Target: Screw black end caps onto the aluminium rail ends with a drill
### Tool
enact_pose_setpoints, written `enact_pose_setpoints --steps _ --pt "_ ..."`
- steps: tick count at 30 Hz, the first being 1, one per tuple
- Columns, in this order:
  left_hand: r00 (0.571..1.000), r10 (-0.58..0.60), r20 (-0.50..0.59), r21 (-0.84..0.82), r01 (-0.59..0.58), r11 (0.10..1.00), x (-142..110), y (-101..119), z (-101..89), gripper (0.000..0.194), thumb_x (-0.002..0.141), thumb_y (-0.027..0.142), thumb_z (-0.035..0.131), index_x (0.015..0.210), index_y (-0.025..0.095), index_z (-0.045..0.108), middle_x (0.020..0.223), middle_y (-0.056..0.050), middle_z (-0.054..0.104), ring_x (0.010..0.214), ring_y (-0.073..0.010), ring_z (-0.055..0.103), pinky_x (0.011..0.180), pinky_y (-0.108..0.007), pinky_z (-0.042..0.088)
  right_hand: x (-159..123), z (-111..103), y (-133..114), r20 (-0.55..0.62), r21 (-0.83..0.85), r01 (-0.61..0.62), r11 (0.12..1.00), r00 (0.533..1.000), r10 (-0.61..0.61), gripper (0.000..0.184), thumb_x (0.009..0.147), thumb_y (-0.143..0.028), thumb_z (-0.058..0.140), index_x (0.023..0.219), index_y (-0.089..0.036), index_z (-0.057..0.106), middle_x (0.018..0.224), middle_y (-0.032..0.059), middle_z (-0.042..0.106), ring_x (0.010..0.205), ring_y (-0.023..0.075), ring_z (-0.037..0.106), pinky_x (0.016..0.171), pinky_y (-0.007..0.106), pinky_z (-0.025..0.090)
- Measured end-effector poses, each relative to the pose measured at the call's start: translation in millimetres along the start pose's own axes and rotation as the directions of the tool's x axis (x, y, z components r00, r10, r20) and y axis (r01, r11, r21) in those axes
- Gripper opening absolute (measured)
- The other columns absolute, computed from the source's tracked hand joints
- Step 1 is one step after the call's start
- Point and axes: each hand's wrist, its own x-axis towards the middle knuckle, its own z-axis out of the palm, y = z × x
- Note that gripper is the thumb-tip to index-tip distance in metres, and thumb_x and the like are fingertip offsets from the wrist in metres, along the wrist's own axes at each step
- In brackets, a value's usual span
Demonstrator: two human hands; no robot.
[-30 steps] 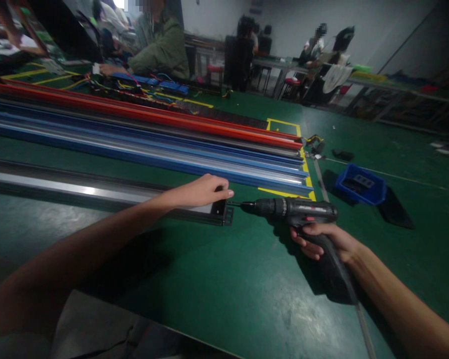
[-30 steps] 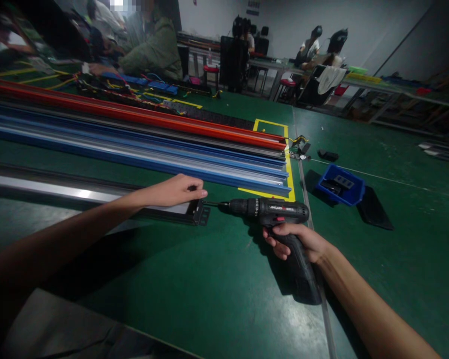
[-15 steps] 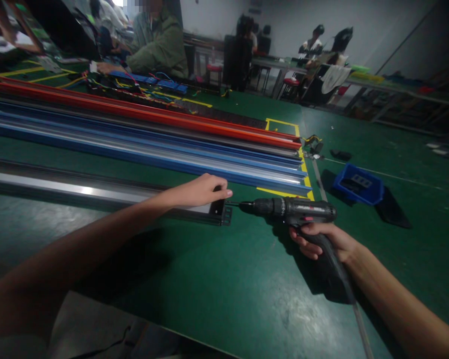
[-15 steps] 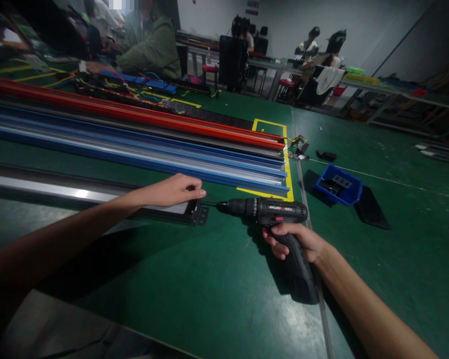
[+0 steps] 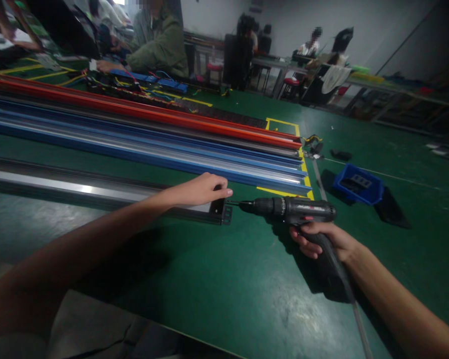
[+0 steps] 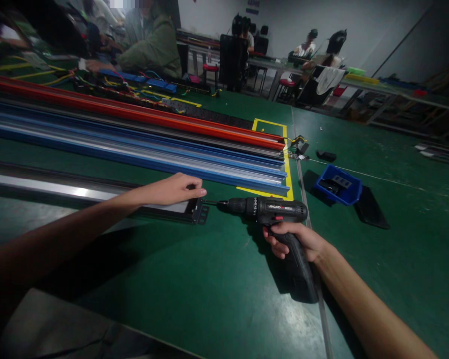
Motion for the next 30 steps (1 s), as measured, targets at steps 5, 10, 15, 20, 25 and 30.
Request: enact_pose_setpoints --steps 5,10,15,20,25,30 --pt "1.000 -0.010 0.002 0.001 0.010 1.000 -0.5 1.9 -0.8 0.045 0.097 0.054 0.049 0.073 0.017 0.057 0.065 0.002 0.053 0.060 -0.0108 0.046 0.058 -0.025 0.029 -0.4 0.2 -0.3 0.013 0.000 -0.014 1.000 1.000 0.014 0.022 0.088 -0.023 0.071 0.100 -0.004 0.075 0.075 0.0050 0.065 0.047 0.0050 0.053 0.051 0.020 0.053" --pt "1.000 -0.012 0.001 0.000 0.012 1.000 -0.2 1.9 -0.4 0.046 0.097 0.054 0.049 0.073 0.016 0.057 0.064 0.002 0.053 0.060 -0.0109 0.046 0.058 -0.025 0.029 0.3 1.6 -0.9 0.027 -0.006 0.002 1.000 1.000 -0.002 0.023 0.089 -0.022 0.068 0.102 -0.004 0.074 0.078 0.0062 0.066 0.048 0.0053 0.053 0.051 0.020 0.053" --pt "1.000 -0.015 0.001 0.001 0.015 1.000 -0.5 1.5 -0.3 0.046 0.097 0.055 0.049 0.073 0.017 0.057 0.065 0.002 0.053 0.060 -0.0110 0.046 0.058 -0.025 0.029 0.5 1.8 -0.5 0.034 -0.024 0.020 1.000 0.999 -0.020 0.022 0.090 -0.022 0.067 0.102 -0.005 0.074 0.079 0.0071 0.067 0.047 0.0055 0.052 0.050 0.020 0.052" --pt "1.000 -0.010 0.000 -0.010 0.010 1.000 -0.8 1.0 0.2 0.047 0.097 0.056 0.048 0.073 0.017 0.057 0.065 0.002 0.053 0.060 -0.0109 0.046 0.058 -0.025 0.028 1.0 1.2 -0.3 0.038 -0.042 0.022 0.999 0.999 -0.020 0.022 0.090 -0.023 0.069 0.102 -0.005 0.073 0.080 0.0071 0.066 0.047 0.0050 0.051 0.050 0.019 0.052" --pt "1.000 -0.014 0.003 -0.014 0.014 1.000 -0.5 2.8 -0.6 0.045 0.097 0.054 0.049 0.072 0.016 0.057 0.065 0.002 0.054 0.061 -0.0109 0.046 0.059 -0.025 0.029 0.7 0.6 -0.1 0.041 -0.045 0.027 0.999 0.999 -0.025 0.021 0.090 -0.023 0.069 0.100 -0.005 0.073 0.078 0.0052 0.065 0.047 0.0042 0.049 0.050 0.019 0.052" --pt "1.000 -0.014 0.005 -0.008 0.014 1.000 -1.3 5.1 -1.8 0.044 0.097 0.052 0.049 0.074 0.016 0.059 0.065 0.002 0.055 0.061 -0.0108 0.047 0.060 -0.024 0.030 1.3 -1.0 0.6 0.051 -0.039 0.020 0.999 0.999 -0.018 0.020 0.089 -0.023 0.070 0.098 -0.005 0.074 0.075 0.0037 0.063 0.046 0.0038 0.048 0.050 0.019 0.053"
